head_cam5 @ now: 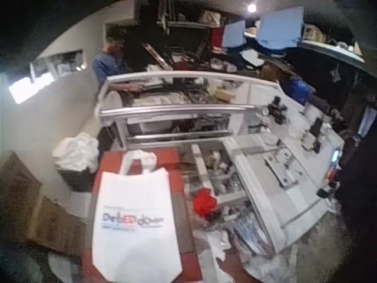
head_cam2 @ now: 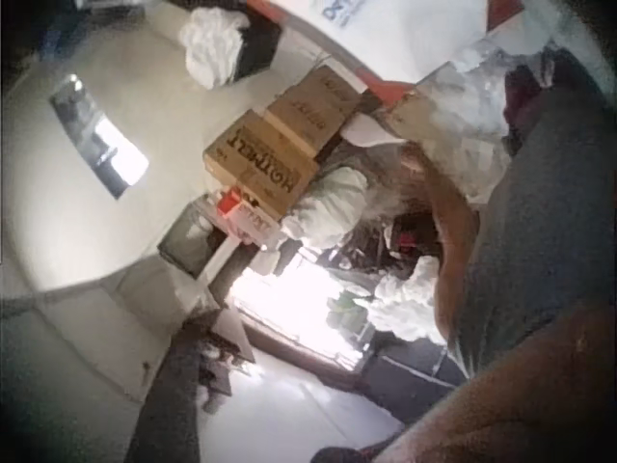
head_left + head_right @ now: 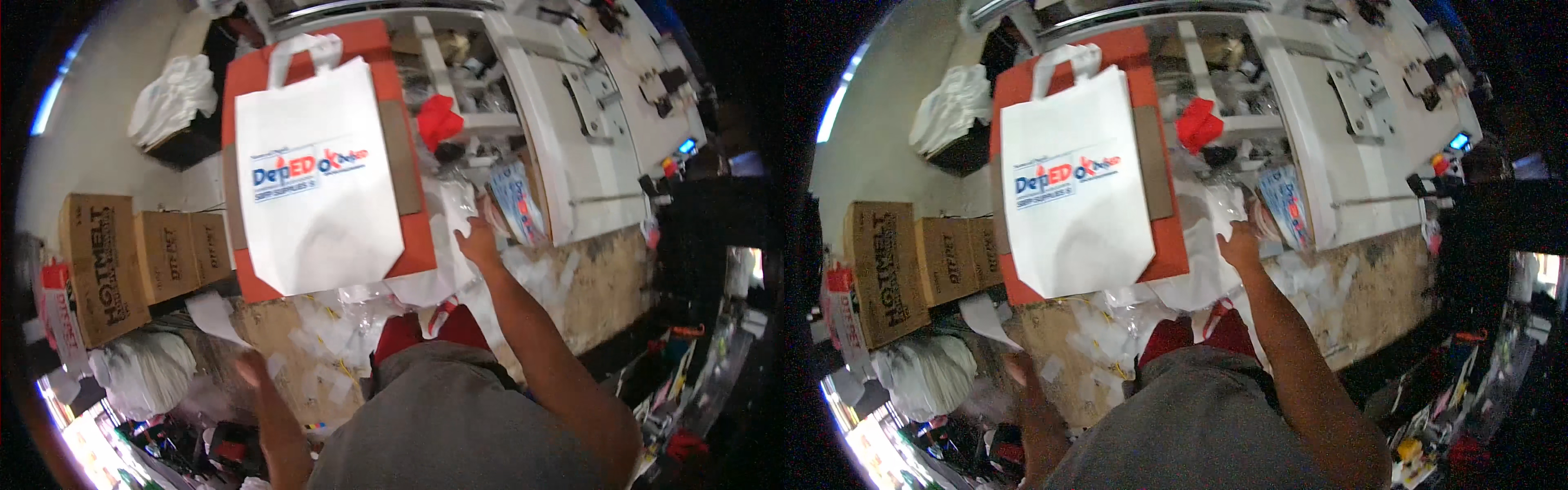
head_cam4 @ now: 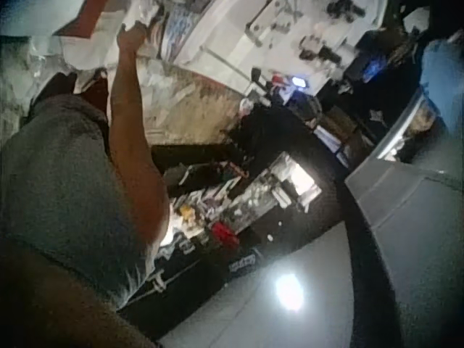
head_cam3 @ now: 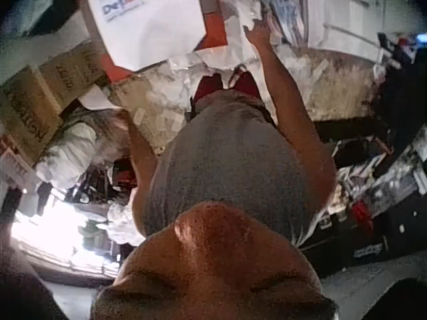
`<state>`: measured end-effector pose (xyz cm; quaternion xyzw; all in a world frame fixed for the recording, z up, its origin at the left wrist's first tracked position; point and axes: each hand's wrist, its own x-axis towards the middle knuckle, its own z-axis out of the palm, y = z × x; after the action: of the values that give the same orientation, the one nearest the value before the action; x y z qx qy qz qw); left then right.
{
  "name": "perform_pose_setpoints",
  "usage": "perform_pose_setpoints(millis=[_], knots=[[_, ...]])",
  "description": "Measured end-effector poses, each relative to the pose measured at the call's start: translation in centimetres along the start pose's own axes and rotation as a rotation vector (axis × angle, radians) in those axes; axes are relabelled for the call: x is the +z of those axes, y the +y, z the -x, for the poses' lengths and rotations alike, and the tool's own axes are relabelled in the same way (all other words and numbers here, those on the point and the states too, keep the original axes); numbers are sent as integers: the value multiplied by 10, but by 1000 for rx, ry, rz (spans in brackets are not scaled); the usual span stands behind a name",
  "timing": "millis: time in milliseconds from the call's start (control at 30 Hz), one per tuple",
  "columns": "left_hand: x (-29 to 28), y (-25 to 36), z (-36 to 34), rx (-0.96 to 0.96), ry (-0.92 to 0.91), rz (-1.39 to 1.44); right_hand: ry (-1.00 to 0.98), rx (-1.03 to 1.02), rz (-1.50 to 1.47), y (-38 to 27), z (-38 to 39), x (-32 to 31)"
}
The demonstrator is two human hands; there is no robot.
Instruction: The person performs screen printing on tote bags using a heat press machine. The person places a white tote bag on the press, aligns a printed design sheet on top, and pulls down the press handle. After the press cycle, the person lifts the handle, removes the design sheet, and places the finished bag onto a nearby stack.
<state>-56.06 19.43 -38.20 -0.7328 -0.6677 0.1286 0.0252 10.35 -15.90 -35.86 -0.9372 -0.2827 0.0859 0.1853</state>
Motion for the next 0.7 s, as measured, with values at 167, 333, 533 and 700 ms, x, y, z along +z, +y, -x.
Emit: perform_pose_setpoints(millis=[167,333,533,700], knots=[[122,8,259,-140,-647,-133,-292,179,222,11,10,23],[123,40,305,424,-757,85,-340,279,271,8,4,43],[75,90,190,82,-516,728,-339,379,258,-1,1,58],[20,146,186,153,-423,848,-173,551,114,-23,24,40]])
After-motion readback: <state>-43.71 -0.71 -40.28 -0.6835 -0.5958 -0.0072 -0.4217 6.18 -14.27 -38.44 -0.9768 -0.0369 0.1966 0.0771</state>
